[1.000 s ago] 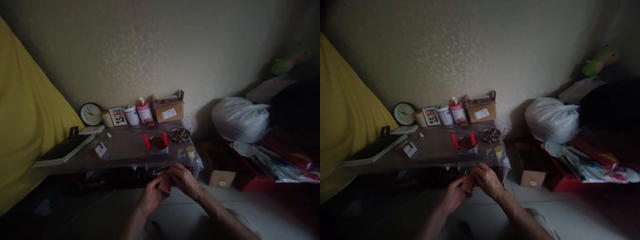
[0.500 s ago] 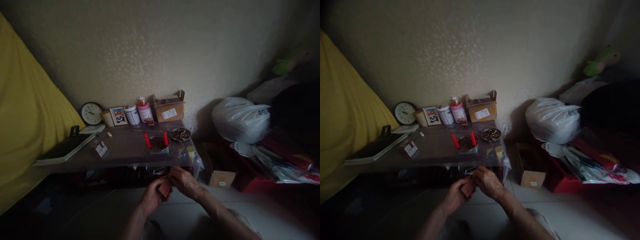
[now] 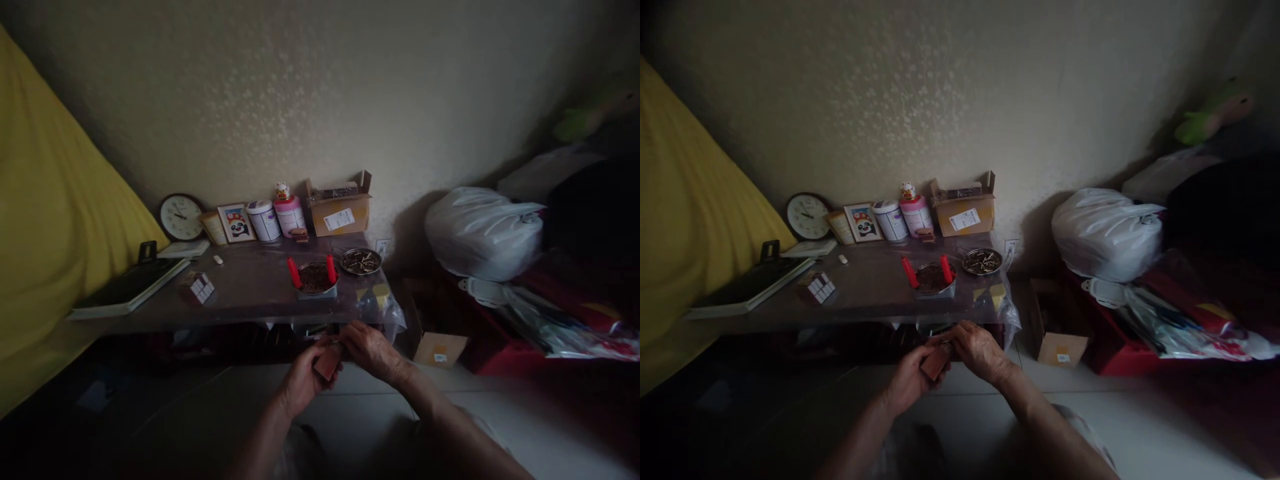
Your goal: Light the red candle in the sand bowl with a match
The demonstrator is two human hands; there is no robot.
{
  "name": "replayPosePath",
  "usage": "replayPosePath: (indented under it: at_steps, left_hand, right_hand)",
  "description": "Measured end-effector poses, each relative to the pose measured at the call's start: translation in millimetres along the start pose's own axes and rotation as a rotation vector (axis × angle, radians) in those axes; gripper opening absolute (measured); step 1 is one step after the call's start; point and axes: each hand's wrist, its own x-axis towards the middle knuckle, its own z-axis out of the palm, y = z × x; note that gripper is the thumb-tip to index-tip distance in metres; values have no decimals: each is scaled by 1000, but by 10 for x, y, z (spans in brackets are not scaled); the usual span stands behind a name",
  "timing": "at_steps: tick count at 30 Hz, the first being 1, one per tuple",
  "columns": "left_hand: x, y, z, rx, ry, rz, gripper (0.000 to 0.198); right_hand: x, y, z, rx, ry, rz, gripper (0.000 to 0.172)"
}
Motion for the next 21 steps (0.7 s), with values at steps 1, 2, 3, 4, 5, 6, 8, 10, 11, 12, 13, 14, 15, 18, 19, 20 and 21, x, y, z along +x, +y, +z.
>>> replayPosePath:
  at_steps: [1,2,3,4,5,6,8,10,11,12,13,14,15,18,19,20,21]
  left_hand:
    - [-1,0,1,13,1,-5,44]
    - [-2,1,3,28,0,-10,43]
    - [-4,1,6,40,-4,-10,42]
    - [-7,0,10,50,-7,-10,40]
    - [-9,-1,14,57,-8,-11,39]
    - [-12,-3,19,63,-9,-12,37]
    - [-16,-10,28,79,-22,-14,34]
    - [-17,-19,32,96,-46,-16,31]
    - [-17,-24,32,104,-60,-16,30]
    - [-16,-27,30,109,-71,-16,30]
    - [-16,-28,29,111,-78,-15,29]
    - [-16,-28,27,110,-84,-15,29]
    - [-17,-27,26,108,-87,-16,30]
    - [-23,-20,28,74,-70,-9,30]
    - [-27,-17,31,65,-66,-5,30]
    - [-31,-14,36,61,-61,-4,31]
    - [-35,-12,41,61,-57,-4,31]
  right_hand:
    - [2,-6,-5,11,5,-10,15]
    - [2,-13,-8,21,8,-20,16]
    - [1,-22,-9,31,9,-25,16]
    - [0,-32,-10,41,10,-29,16]
    - [-1,-44,-12,51,11,-31,16]
    - [-3,-57,-15,65,13,-30,16]
    - [-4,-86,-25,107,18,-13,17]
    - [0,-117,-38,167,21,14,20]
    - [4,-132,-43,203,21,29,20]
    - [10,-145,-46,240,24,45,20]
    - [15,-156,-47,277,30,61,19]
    - [20,-163,-46,312,37,78,17]
    - [25,-166,-42,343,46,94,15]
    - [32,-159,-27,388,79,121,10]
    - [32,-155,-23,387,86,123,9]
    - [30,-151,-20,382,92,122,10]
    - [28,-148,-18,377,95,116,10]
